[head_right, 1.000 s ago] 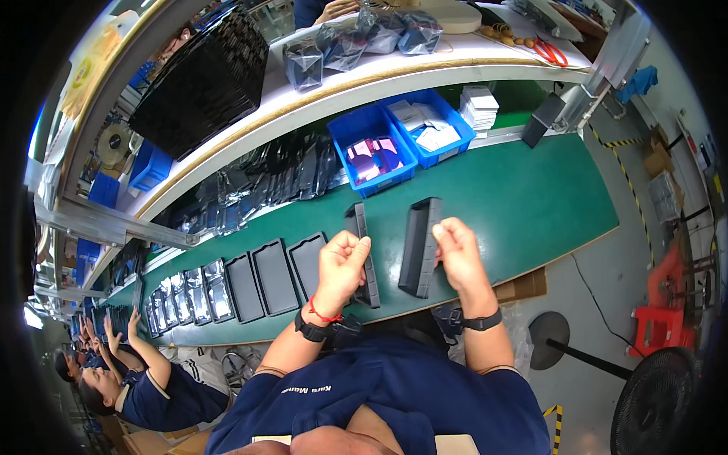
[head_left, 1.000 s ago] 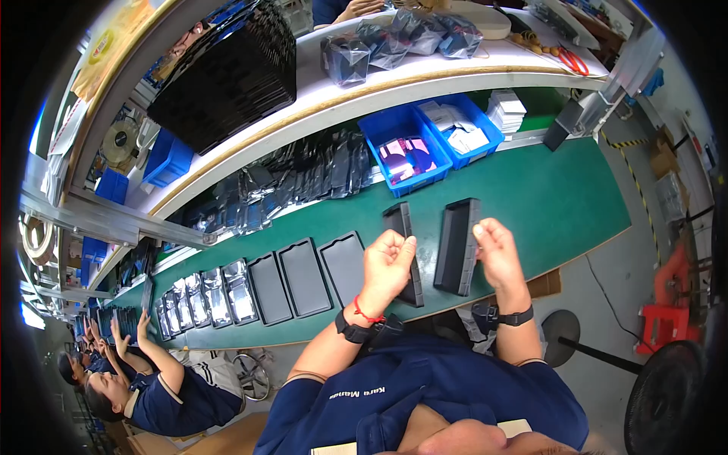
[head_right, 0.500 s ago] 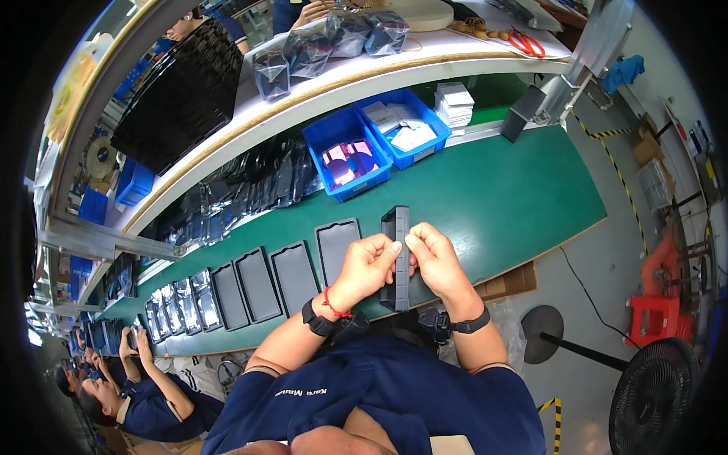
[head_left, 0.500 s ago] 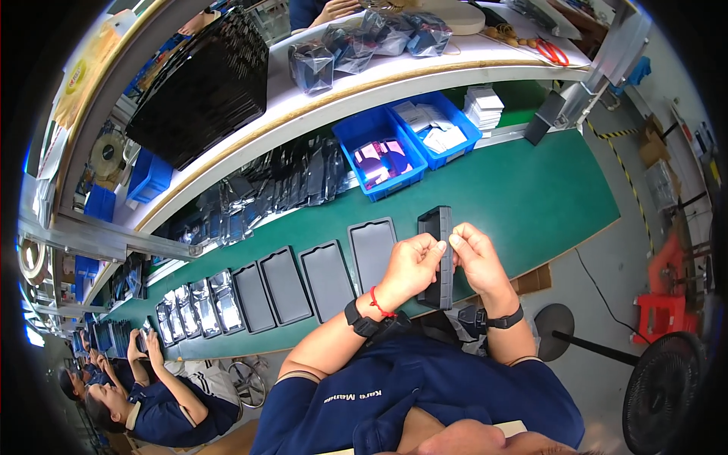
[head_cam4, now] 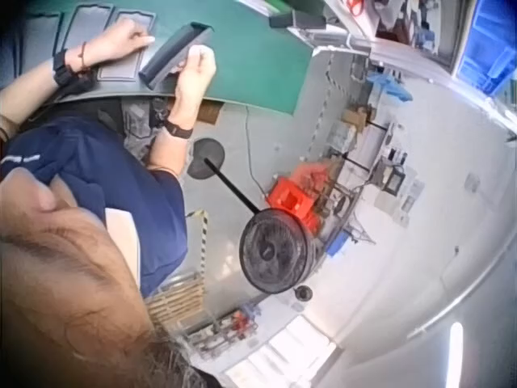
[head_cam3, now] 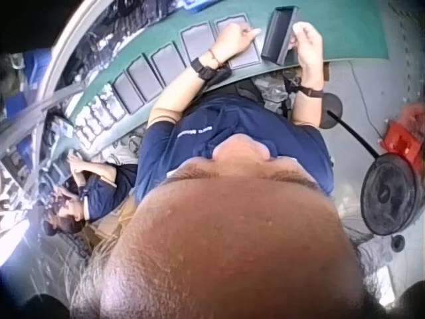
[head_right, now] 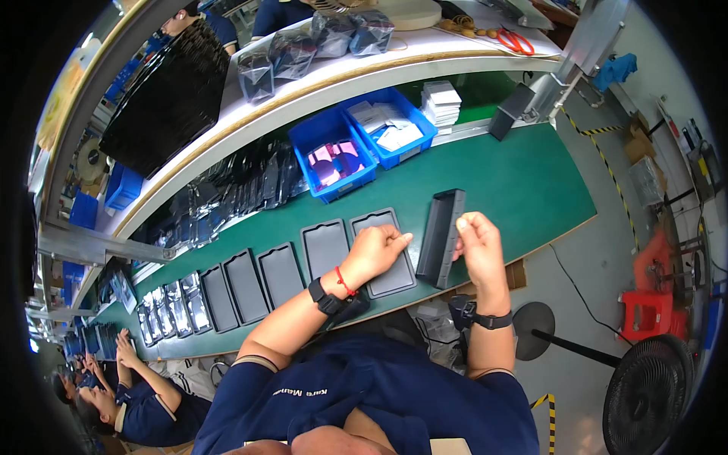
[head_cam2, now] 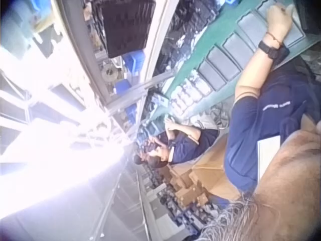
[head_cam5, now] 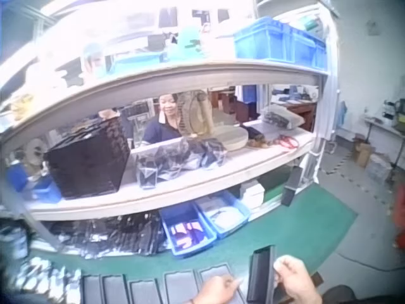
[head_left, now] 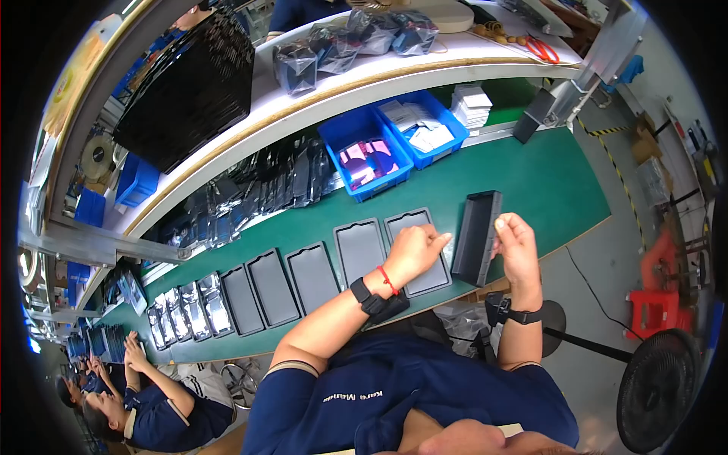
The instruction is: The recorder is assembling electronic parts into black plastic housings, placing them into anti-static bags, and organizing them at a production workstation.
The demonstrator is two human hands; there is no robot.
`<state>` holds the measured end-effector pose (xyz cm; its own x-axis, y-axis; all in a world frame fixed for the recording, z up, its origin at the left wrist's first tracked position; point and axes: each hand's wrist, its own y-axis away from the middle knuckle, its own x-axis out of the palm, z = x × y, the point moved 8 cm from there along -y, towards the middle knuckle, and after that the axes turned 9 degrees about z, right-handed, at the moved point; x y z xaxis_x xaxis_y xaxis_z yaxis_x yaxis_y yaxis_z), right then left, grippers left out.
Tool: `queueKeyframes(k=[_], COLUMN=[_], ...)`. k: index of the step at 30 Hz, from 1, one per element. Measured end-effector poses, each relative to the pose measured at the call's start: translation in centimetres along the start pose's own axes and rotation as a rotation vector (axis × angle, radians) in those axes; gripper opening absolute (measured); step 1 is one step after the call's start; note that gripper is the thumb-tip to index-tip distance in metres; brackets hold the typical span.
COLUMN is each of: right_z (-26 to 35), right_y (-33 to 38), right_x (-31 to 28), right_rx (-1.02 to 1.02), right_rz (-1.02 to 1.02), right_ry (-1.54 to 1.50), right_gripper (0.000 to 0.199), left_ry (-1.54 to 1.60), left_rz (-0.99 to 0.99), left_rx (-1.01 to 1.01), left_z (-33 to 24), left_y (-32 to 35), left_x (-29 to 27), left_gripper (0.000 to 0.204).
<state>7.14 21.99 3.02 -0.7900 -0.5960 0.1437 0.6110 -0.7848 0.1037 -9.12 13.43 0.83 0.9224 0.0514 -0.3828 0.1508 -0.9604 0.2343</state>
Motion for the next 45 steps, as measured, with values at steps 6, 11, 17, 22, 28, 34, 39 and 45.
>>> queueKeyframes(k=[6, 11, 17, 22, 28, 34, 39, 45], right_z=[0.5, -0.8, -1.7, -1.9, -4.9, -3.3, -2.2, 1.0], right_y=[0.2, 0.6, 1.3, 1.4, -0.4, -1.5, -2.4, -1.6], right_x=[3.2, 2.1, 0.8, -3.4, -11.1, -16.7, -15.6, -5.6], right_rx=[-0.09, -0.102, -0.036, -0.104, 0.048, 0.111, 0.226, 0.003], right_rz=[0.046, -0.031, -0.085, -0.211, 0.105, -0.22, -0.289, -0.248], right_ry=[0.242, -0.053, -0.262, -0.39, -0.566, -0.293, 0.355, 1.171], right_gripper=[0.011, 0.014, 0.013, 0.013, 0.016, 0.023, 0.041, 0.076], left_ry=[0.173, 0.32, 0.396, 0.393, 0.337, 0.189, -0.451, -0.767], left_rz=[0.054, -0.015, -0.139, -0.198, -0.272, -0.135, 0.221, 0.215], left_rx=[0.218, 0.207, 0.236, 0.233, 0.242, 0.145, 0.084, 0.051], left_z=[-4.2, -4.3, -4.6, -3.9, -4.9, -3.3, -4.0, -1.0], left_y=[-0.8, -0.8, -0.8, -1.3, -1.7, -2.8, -1.0, 3.5], left_x=[2.8, 4.5, 5.8, 5.0, 5.0, 4.6, 7.6, 5.4], left_gripper=[0.03, 0.029, 0.03, 0.032, 0.033, 0.031, 0.048, 0.059])
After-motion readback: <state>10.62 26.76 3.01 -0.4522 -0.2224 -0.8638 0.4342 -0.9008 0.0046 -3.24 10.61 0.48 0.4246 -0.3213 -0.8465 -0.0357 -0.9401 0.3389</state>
